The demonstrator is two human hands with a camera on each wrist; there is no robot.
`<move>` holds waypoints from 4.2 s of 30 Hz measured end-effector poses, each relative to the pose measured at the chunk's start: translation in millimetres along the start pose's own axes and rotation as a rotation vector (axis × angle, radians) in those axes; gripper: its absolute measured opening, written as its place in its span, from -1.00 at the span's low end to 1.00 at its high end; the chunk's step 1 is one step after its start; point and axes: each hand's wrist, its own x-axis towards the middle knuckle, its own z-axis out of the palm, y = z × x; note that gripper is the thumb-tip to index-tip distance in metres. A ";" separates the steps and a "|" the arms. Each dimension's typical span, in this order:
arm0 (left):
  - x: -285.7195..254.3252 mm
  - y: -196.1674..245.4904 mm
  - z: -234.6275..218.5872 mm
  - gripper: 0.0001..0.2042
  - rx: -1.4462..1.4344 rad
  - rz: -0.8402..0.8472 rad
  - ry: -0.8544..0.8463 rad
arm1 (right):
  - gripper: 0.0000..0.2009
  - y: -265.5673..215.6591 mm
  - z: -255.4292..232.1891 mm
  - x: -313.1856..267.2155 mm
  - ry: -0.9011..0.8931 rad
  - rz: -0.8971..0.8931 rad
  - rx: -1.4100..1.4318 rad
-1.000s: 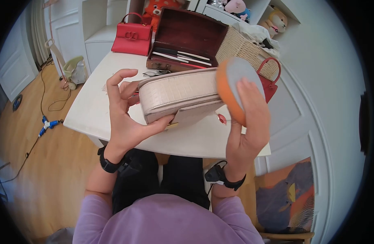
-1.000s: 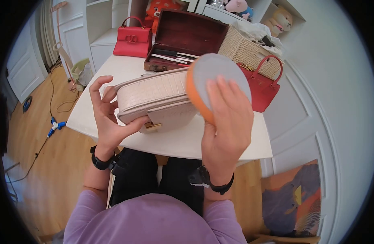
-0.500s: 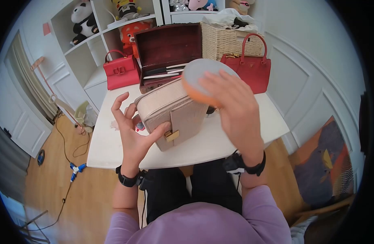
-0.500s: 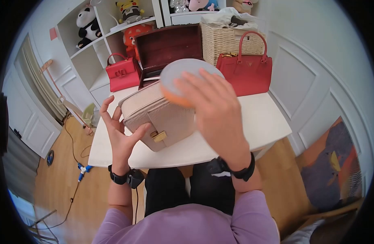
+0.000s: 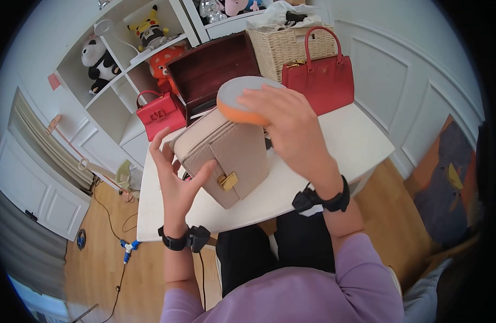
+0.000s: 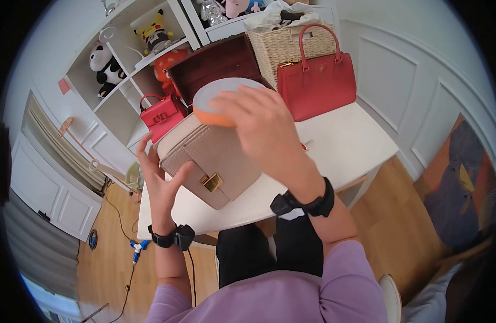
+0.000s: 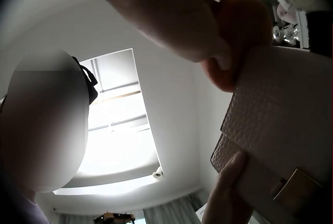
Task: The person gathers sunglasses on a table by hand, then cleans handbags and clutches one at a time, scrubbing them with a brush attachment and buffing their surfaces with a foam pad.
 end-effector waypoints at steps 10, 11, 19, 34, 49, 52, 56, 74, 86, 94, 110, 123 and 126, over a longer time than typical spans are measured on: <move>62.7 36.5 -18.7 -0.36 0.536 0.125 -0.374 | -0.58 -40.3 35.1 -81.3 0.131 0.039 0.205; 70.2 39.9 -21.8 -0.34 0.650 0.080 -0.433 | -0.58 -43.3 39.5 -97.5 0.128 0.045 0.212; 106.3 -3.6 -52.3 -0.29 0.616 -0.293 -0.524 | -0.54 -30.5 13.4 -150.8 -0.432 0.073 0.316; -43.4 -29.4 -52.5 -0.48 -0.546 -0.832 0.253 | -0.70 -98.9 50.8 -96.1 0.044 -0.032 0.773; -76.5 -85.8 -53.9 -0.32 -0.712 -0.711 0.105 | -0.74 44.1 -4.4 -114.0 0.323 0.804 0.536; -82.7 -91.0 -39.7 -0.23 -0.625 -0.528 -0.021 | -0.72 28.5 -0.2 -106.7 0.143 0.749 0.407; -83.5 -90.4 -33.0 -0.19 -0.609 -0.495 0.004 | -0.72 24.7 -9.5 -85.2 0.173 0.752 0.402; -94.7 -98.8 -5.2 -0.28 -0.650 -0.562 0.064 | -0.52 -40.1 28.9 -127.8 0.041 0.103 0.117; -100.5 -98.4 -4.6 -0.26 -0.629 -0.617 0.108 | -0.71 -36.5 23.8 -132.8 -0.105 0.609 0.621; -100.2 -102.9 -0.7 -0.17 -0.622 -0.573 0.105 | -0.73 37.4 -28.2 -126.9 0.138 0.799 0.082; -96.9 -84.0 -10.5 -0.21 -0.259 -0.416 -0.050 | -0.72 1.8 -27.3 -78.6 0.319 0.484 0.242; -115.4 -84.5 -3.6 -0.51 -0.294 -0.051 -0.027 | -0.64 -79.3 -16.6 -58.7 -0.411 -0.165 0.372; -122.5 -85.4 -7.8 -0.59 -0.102 0.117 -0.131 | -0.63 -33.0 -30.0 -64.1 -0.660 0.014 0.097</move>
